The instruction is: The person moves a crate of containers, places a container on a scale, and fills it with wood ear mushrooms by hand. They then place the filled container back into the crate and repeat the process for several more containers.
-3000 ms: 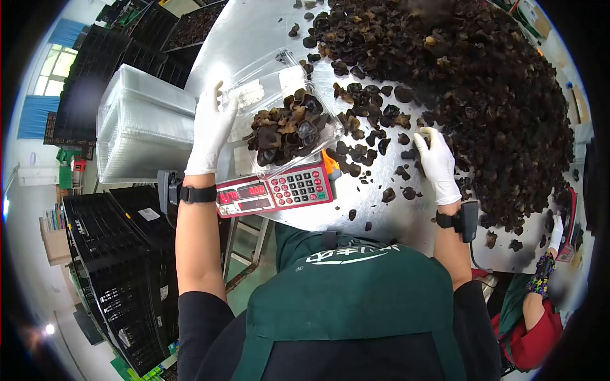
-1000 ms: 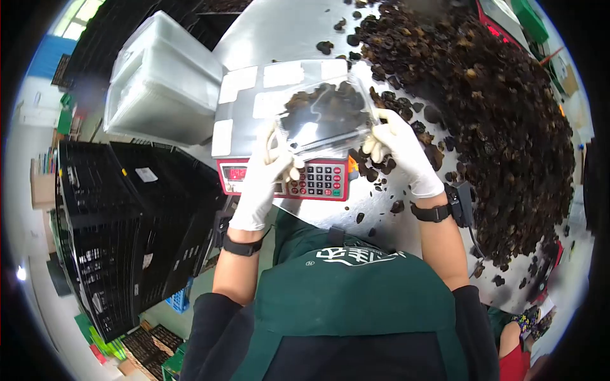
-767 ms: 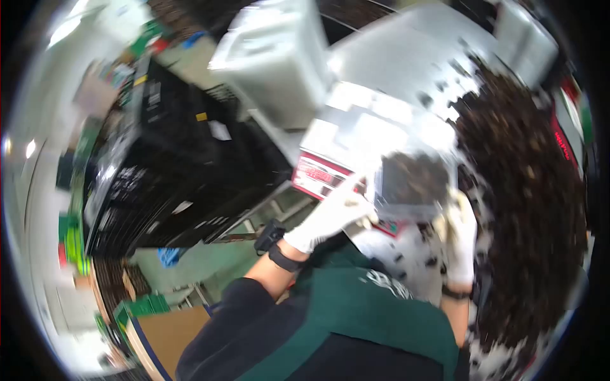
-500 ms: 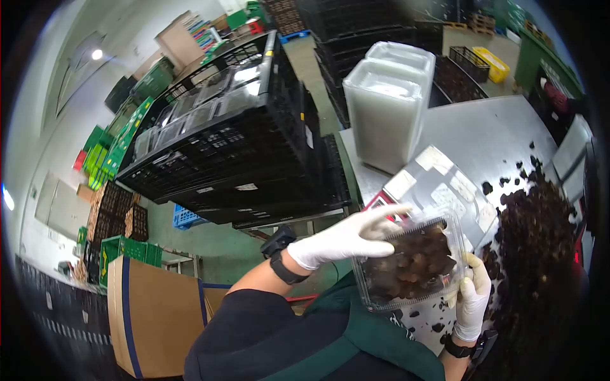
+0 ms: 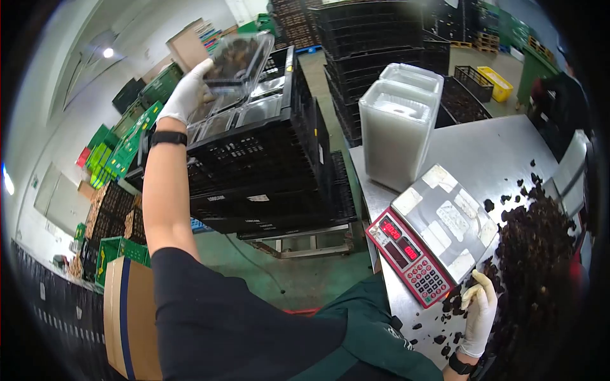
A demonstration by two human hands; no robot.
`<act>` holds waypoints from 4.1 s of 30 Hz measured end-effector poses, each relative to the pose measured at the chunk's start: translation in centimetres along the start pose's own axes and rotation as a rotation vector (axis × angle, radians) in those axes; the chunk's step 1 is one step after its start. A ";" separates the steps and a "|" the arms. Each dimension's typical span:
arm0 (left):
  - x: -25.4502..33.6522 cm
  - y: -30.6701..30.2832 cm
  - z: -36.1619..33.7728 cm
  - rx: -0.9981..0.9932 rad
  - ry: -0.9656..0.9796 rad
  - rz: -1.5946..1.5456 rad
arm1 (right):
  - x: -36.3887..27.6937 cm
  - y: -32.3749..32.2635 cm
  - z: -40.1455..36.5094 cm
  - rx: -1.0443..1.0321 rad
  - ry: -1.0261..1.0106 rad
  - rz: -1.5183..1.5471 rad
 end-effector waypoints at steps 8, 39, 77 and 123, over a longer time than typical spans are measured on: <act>-1.0 7.7 9.4 0.148 0.158 1.553 | 3.1 -4.8 -5.2 0.171 0.063 0.061; 9.1 37.9 -0.4 -0.309 1.018 0.732 | 12.7 -19.4 -33.0 1.085 0.292 -0.594; -11.5 52.6 -35.4 -0.932 1.102 0.658 | 9.5 -25.2 -22.1 0.948 0.051 -1.250; -12.2 52.2 -30.5 -0.747 0.750 0.430 | 6.3 -25.8 -7.7 0.714 0.024 -1.305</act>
Point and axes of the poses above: each hand's wrist, its own z-axis towards the middle knuckle, its own y-axis out of the palm, x = y × z, the point moved 9 cm from there along z, towards the middle knuckle, and after that the axes turned 7 degrees about -y, right-handed, at the moved point
